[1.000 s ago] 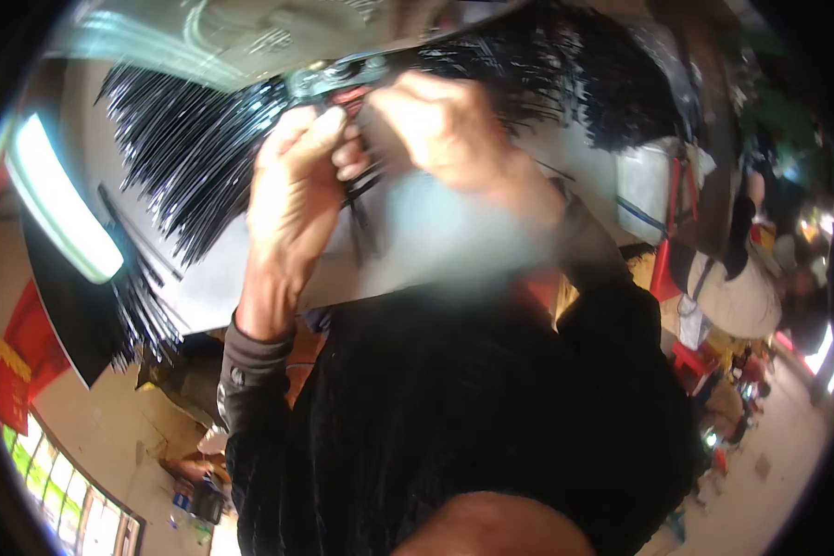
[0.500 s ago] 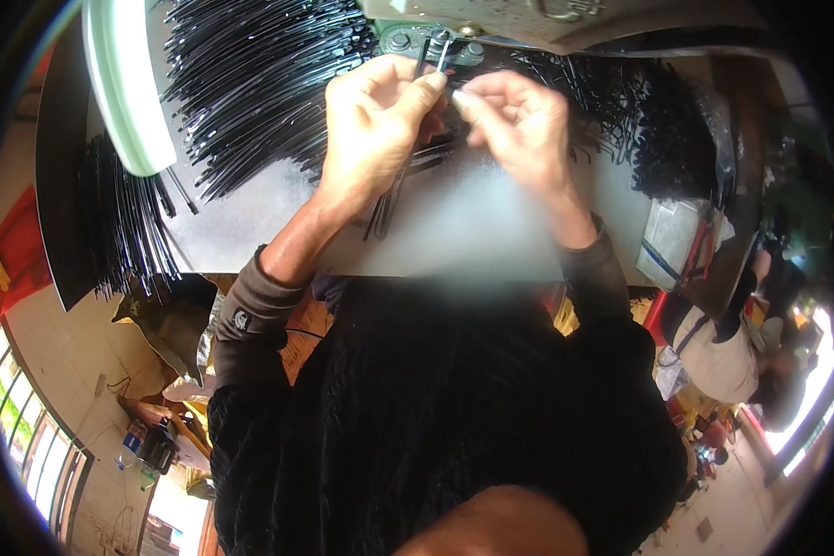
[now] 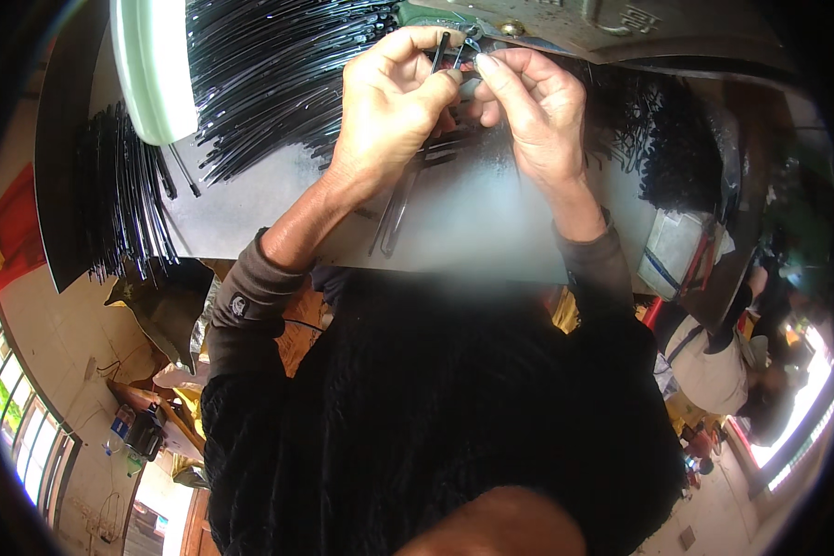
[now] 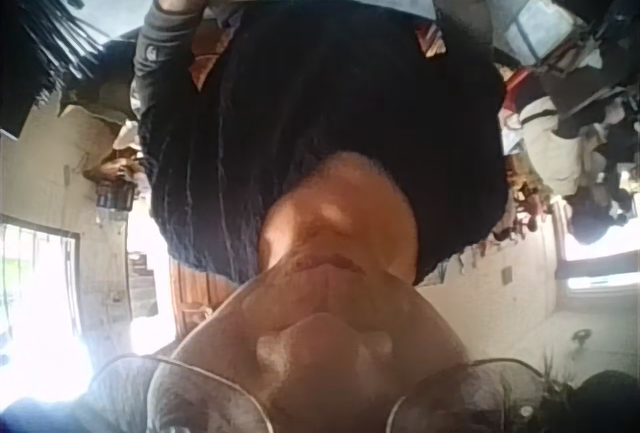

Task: The person assembles umbrella ribs by aligning metal rods and wires together, fastening them using a small press machine, and setting the connected pieces onto the table.

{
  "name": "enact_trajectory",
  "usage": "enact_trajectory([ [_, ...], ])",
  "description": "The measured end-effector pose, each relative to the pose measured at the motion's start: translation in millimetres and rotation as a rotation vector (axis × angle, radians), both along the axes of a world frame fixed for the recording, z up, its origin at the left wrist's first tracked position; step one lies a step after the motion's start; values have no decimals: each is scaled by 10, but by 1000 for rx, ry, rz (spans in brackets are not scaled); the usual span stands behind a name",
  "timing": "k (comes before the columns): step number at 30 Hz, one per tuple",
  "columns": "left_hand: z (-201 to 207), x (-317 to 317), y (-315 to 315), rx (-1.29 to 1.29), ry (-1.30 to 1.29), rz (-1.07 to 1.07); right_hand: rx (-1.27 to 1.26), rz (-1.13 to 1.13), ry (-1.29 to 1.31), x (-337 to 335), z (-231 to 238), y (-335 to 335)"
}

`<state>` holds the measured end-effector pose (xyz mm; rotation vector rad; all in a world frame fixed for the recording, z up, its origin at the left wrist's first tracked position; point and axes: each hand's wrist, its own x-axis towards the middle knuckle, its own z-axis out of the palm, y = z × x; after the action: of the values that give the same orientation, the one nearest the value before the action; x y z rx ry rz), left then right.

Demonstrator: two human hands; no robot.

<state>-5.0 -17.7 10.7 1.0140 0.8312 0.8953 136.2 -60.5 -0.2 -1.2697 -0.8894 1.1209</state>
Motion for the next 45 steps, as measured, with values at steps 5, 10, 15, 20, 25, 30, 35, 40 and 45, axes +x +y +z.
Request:
enact_trajectory([
  [5,-22,-17,17,-22,-24,-2,-38,2,46,-3,3,7],
  [10,-41,3,39,18,-16,-9,-23,35,162,-1,-4,22],
  [15,-109,-7,128,39,-32,-64,-13,19,250,0,10,68],
  [20,-121,39,174,68,23,-44,-54,6,300,33,-15,103],
  [25,-85,17,181,61,13,-85,-36,26,223,52,1,117],
  [30,-59,7,161,26,29,-59,-36,15,205,23,-8,126],
  [35,-79,3,178,69,21,-79,-99,101,169,117,-2,129],
  [40,-59,-51,231,14,11,-142,-230,286,59,195,58,120],
  [45,-51,-20,215,-54,-35,-130,-308,389,91,-75,55,-266],
])
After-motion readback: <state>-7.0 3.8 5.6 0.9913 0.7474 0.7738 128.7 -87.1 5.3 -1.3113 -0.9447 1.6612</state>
